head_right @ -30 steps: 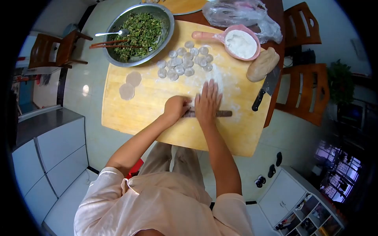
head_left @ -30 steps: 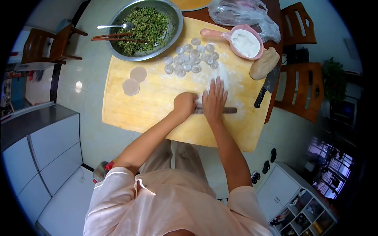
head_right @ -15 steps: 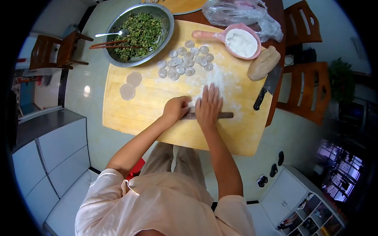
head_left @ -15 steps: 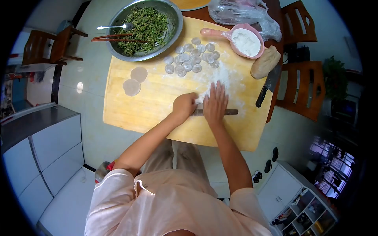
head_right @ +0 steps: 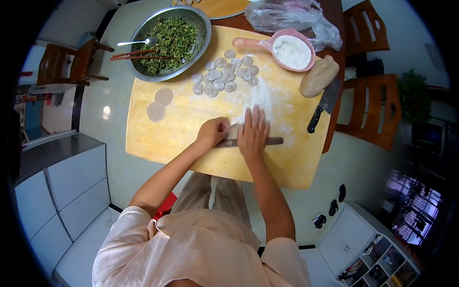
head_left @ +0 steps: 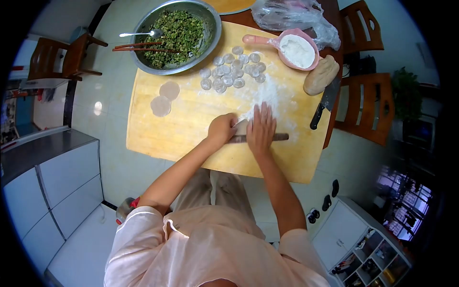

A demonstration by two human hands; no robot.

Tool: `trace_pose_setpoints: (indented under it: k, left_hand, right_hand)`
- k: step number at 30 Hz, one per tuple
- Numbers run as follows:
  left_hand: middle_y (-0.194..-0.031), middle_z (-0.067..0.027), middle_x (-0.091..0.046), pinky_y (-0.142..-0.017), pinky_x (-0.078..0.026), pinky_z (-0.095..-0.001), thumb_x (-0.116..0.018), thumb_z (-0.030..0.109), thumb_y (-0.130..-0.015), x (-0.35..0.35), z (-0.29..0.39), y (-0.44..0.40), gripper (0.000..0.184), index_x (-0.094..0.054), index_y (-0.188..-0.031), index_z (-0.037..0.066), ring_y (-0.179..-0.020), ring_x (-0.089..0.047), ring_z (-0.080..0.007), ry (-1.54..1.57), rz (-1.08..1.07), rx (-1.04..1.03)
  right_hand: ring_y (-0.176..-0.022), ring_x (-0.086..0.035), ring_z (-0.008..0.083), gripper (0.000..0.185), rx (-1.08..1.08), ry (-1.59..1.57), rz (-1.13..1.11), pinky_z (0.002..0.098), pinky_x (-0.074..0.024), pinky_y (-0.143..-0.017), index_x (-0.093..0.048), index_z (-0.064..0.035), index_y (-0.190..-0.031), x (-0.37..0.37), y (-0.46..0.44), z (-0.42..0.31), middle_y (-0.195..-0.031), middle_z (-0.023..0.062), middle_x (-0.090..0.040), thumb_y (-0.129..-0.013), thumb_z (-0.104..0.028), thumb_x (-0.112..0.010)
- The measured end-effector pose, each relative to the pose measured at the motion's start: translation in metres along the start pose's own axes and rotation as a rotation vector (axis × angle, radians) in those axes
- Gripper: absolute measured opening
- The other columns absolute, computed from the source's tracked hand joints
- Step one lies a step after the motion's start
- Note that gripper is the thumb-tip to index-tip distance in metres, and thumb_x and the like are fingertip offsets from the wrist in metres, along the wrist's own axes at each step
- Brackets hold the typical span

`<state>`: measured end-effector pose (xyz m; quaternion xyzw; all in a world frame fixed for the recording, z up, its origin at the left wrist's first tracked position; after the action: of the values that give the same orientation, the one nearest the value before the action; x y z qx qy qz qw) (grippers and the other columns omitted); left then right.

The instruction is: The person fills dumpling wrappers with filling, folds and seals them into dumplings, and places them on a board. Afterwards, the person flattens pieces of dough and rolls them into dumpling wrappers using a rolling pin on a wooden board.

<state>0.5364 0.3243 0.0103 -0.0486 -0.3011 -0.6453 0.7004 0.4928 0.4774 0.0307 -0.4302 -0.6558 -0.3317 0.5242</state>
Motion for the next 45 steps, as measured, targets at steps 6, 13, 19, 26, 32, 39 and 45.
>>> trace_pose_setpoints:
  k: [6, 13, 19, 26, 32, 39, 45]
  left_hand:
    - [-0.077, -0.0172, -0.067, -0.065, -0.050, -0.0448, -0.065, 0.013, -0.074, -0.003, 0.028, -0.021, 0.008, -0.070, -0.077, 0.008, -0.074, -0.065, -0.0351, -0.394, -0.030, -0.029]
    - [-0.068, -0.0009, -0.062, -0.061, -0.047, -0.0271, -0.069, 0.005, -0.076, -0.018, -0.032, -0.009, 0.007, -0.065, -0.081, 0.002, -0.064, -0.057, -0.0083, 0.428, -0.134, 0.223]
    - [-0.078, -0.0148, -0.068, -0.065, -0.050, -0.0398, -0.070, 0.010, -0.069, -0.013, 0.025, -0.015, 0.015, -0.069, -0.083, 0.006, -0.070, -0.064, -0.0325, -0.333, 0.038, -0.051]
    - [-0.065, -0.0050, -0.060, -0.059, -0.047, -0.0302, -0.071, 0.005, -0.076, -0.014, -0.038, -0.006, 0.005, -0.067, -0.080, 0.005, -0.061, -0.057, -0.0139, 0.366, 0.011, 0.202]
    - [-0.073, -0.0136, -0.065, -0.065, -0.050, -0.0380, -0.066, 0.008, -0.074, -0.007, 0.018, -0.001, 0.007, -0.069, -0.081, 0.006, -0.069, -0.063, -0.0288, -0.206, 0.092, -0.058]
    - [-0.071, -0.0139, -0.065, -0.063, -0.051, -0.0387, -0.063, 0.012, -0.075, 0.000, 0.003, -0.006, 0.008, -0.066, -0.069, 0.007, -0.067, -0.065, -0.0303, 0.082, 0.163, 0.078]
    - [-0.074, -0.0040, -0.065, -0.064, -0.050, -0.0297, -0.062, -0.002, -0.078, -0.011, -0.035, 0.002, 0.013, -0.064, -0.090, 0.002, -0.070, -0.063, -0.0156, 0.282, -0.073, 0.066]
  right_hand:
    - [-0.139, -0.031, 0.0335, 0.059, -0.006, 0.012, 0.056, 0.0546, -0.0273, -0.109, -0.043, -0.0028, -0.139, -0.007, -0.011, 0.002, -0.151, 0.0158, -0.033, -0.088, -0.026, -0.060]
    - [-0.139, -0.031, 0.0343, 0.058, 0.040, 0.075, -0.018, 0.0549, -0.0267, -0.109, -0.043, -0.0029, -0.139, -0.001, 0.031, 0.004, -0.151, 0.0157, -0.034, -0.088, -0.025, -0.059]
    - [-0.139, -0.031, 0.0355, 0.056, -0.011, -0.006, 0.094, 0.0565, -0.0275, -0.109, -0.043, -0.0018, -0.139, -0.009, -0.047, -0.002, -0.151, 0.0156, -0.034, -0.090, -0.026, -0.058]
    - [-0.138, -0.034, 0.0335, 0.055, 0.057, 0.048, -0.007, 0.0516, -0.0302, -0.107, -0.045, -0.0062, -0.139, 0.003, 0.063, 0.011, -0.151, 0.0153, -0.035, -0.088, -0.020, -0.057]
    - [-0.137, -0.033, 0.0357, 0.057, 0.000, 0.015, 0.104, 0.0543, -0.0286, -0.108, -0.045, -0.0038, -0.138, -0.010, -0.045, 0.001, -0.150, 0.0157, -0.035, -0.087, -0.026, -0.061]
    - [-0.137, -0.034, 0.0352, 0.056, 0.049, -0.015, 0.028, 0.0562, -0.0280, -0.107, -0.049, -0.0044, -0.134, 0.001, 0.052, 0.011, -0.148, 0.0160, -0.038, -0.084, -0.026, -0.063]
    - [-0.139, -0.031, 0.0348, 0.056, 0.023, -0.023, 0.030, 0.0561, -0.0269, -0.108, -0.045, -0.0045, -0.138, -0.004, 0.023, 0.008, -0.150, 0.0153, -0.034, -0.087, -0.022, -0.060]
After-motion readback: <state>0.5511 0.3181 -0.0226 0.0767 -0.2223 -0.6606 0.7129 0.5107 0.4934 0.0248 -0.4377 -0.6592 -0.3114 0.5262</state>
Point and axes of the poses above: each hand's wrist, its own y-axis away from the middle knuckle, its own x-axis out of the back of the hand, z = x × y, the point moved 2 cm from there along -y, towards the middle knuckle
